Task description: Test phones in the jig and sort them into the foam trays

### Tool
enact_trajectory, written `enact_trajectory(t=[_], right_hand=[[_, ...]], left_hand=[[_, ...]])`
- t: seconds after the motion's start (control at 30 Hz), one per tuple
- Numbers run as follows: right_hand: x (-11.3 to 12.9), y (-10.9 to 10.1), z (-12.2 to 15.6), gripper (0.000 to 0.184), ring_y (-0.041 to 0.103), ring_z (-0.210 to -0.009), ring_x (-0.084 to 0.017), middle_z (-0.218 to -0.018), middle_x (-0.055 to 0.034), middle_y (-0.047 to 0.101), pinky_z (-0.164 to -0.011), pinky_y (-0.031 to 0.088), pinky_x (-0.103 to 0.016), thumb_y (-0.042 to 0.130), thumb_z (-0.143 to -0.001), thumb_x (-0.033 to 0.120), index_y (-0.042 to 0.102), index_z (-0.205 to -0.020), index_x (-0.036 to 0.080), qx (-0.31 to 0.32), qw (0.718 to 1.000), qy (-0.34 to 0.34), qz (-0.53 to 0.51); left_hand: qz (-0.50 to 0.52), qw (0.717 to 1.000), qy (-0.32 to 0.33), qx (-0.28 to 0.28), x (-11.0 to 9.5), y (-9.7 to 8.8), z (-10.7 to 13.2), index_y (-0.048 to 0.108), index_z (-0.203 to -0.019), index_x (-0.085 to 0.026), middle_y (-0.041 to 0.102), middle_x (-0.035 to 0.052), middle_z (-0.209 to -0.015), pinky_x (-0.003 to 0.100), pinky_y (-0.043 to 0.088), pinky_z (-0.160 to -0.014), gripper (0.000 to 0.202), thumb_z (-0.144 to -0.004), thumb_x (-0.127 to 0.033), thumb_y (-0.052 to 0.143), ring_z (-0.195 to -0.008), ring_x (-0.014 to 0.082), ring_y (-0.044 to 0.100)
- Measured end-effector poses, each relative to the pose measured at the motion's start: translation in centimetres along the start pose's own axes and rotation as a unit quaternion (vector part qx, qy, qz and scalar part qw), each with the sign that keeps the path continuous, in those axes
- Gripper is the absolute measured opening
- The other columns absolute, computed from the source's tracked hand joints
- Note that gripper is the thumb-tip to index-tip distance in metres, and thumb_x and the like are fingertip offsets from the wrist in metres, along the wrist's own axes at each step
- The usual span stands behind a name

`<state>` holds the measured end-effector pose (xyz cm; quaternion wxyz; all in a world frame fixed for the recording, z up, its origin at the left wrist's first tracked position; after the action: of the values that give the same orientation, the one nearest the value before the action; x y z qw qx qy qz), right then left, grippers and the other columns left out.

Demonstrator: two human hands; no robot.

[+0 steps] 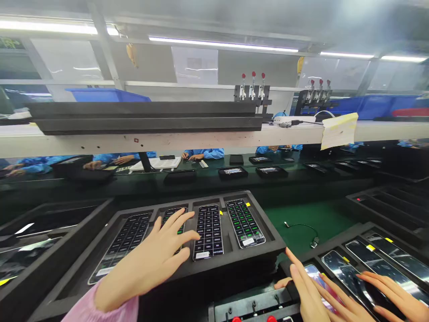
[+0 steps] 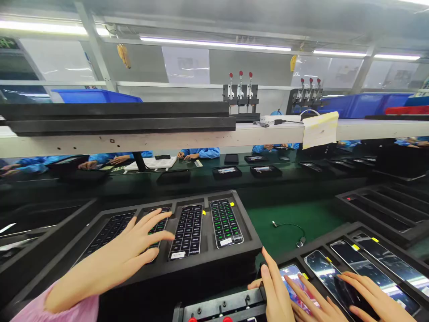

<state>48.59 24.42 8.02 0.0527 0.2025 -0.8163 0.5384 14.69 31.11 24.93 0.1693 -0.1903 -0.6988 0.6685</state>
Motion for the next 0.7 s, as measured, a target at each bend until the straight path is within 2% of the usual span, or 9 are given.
enact_trajectory(t=[0.1,0.17,0.23,0.3,0.4,0.43,0.47,0.53,0.7], right_hand=[[2.5,1.7,-2.1,0.059,0.067,-0.079,-0.020,-0.103,-0.0011,0.067,-0.061,0.058,-0.033,0.018,-0.087,0.030,-0.005,-0.142,0.034,0.036,0.995,0.052,-0.079],[4.1,2.0,-3.1,0.057,0.067,-0.077,-0.018,-0.094,-0.0012,0.069,-0.066,0.058,-0.030,0.012,-0.089,0.022,-0.010,-0.142,0.025,0.042,0.985,0.091,-0.137],[5.0,1.8,-3.4,0.057,0.067,-0.078,-0.017,-0.091,-0.0013,0.070,-0.068,0.058,-0.030,0.010,-0.089,0.017,-0.008,-0.143,0.023,0.032,0.980,0.107,-0.165],[4.9,1.2,-2.9,0.059,0.066,-0.085,-0.017,-0.098,-0.0012,0.068,-0.071,0.057,-0.031,0.014,-0.087,0.012,0.001,-0.143,0.026,0.015,0.991,0.054,-0.118],[2.2,0.0,-0.7,0.065,0.058,-0.105,-0.017,-0.113,0.0049,0.062,-0.087,0.052,-0.037,0.029,-0.079,0.007,0.031,-0.135,0.038,0.009,0.997,-0.072,-0.012],[0.7,-0.5,0.2,0.065,0.054,-0.111,-0.017,-0.115,0.0080,0.060,-0.094,0.047,-0.040,0.034,-0.075,0.006,0.040,-0.128,0.042,0.016,0.995,-0.101,0.006],[0.0,-0.6,1.1,0.066,0.049,-0.116,-0.017,-0.118,0.0101,0.058,-0.098,0.044,-0.041,0.037,-0.072,0.005,0.044,-0.125,0.044,0.043,0.983,-0.173,0.037],[-1.3,-1.0,2.4,0.064,0.043,-0.122,-0.016,-0.121,0.0115,0.056,-0.102,0.040,-0.040,0.041,-0.069,0.006,0.049,-0.121,0.043,0.089,0.965,-0.238,0.065],[-0.8,-3.3,1.5,0.049,0.049,-0.117,-0.014,-0.121,0.0084,0.056,-0.098,0.042,-0.033,0.044,-0.074,0.021,0.053,-0.116,0.044,0.099,0.980,-0.168,0.040]], left_hand=[[0.022,0.998,-0.037,0.044,1.1,1.7,3.0,0.050,-0.120,-0.041,0.027,-0.0026,-0.147,0.065,0.016,-0.101,0.041,-0.086,-0.023,0.037,-0.136,0.0282,0.016],[0.027,0.998,-0.035,0.044,0.8,2.7,3.8,0.045,-0.125,-0.041,0.024,-0.0008,-0.148,0.066,0.015,-0.100,0.043,-0.086,-0.025,0.038,-0.136,0.0289,0.014],[0.028,0.998,-0.031,0.037,0.4,3.5,4.0,0.041,-0.128,-0.041,0.020,-0.0006,-0.149,0.066,0.016,-0.100,0.044,-0.087,-0.025,0.038,-0.136,0.0291,0.012],[0.024,0.999,-0.029,0.030,0.1,3.8,3.9,0.039,-0.129,-0.041,0.016,-0.0009,-0.150,0.066,0.016,-0.099,0.045,-0.087,-0.025,0.037,-0.136,0.0291,0.010],[0.015,0.999,-0.032,0.016,-0.2,3.7,3.8,0.037,-0.131,-0.040,0.014,-0.0007,-0.151,0.067,0.017,-0.099,0.045,-0.088,-0.026,0.035,-0.137,0.0295,0.008],[0.014,0.999,-0.033,0.015,-0.2,3.6,3.8,0.036,-0.132,-0.039,0.013,-0.0007,-0.151,0.066,0.016,-0.099,0.045,-0.089,-0.027,0.034,-0.137,0.0292,0.008],[0.013,0.999,-0.033,0.015,-0.2,3.7,3.7,0.036,-0.132,-0.039,0.012,-0.0007,-0.151,0.066,0.016,-0.100,0.045,-0.089,-0.027,0.033,-0.137,0.0289,0.008],[0.008,0.999,-0.032,0.018,-0.2,3.9,3.6,0.035,-0.133,-0.038,0.011,-0.0004,-0.151,0.066,0.017,-0.100,0.045,-0.090,-0.027,0.031,-0.137,0.0283,0.007],[-0.012,1.000,-0.028,0.003,0.1,4.7,2.9,0.035,-0.134,-0.035,0.010,0.0016,-0.151,0.068,0.019,-0.097,0.045,-0.090,-0.027,0.030,-0.137,0.0292,0.007]])
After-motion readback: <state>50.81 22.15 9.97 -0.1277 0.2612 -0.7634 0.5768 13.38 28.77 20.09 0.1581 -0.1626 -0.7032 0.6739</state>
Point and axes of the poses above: each hand's wrist, its own z-axis away from the middle knuckle, its own y-axis out of the palm, x = y × z, the point moved 7 cm from there along -z, towards the middle knuckle
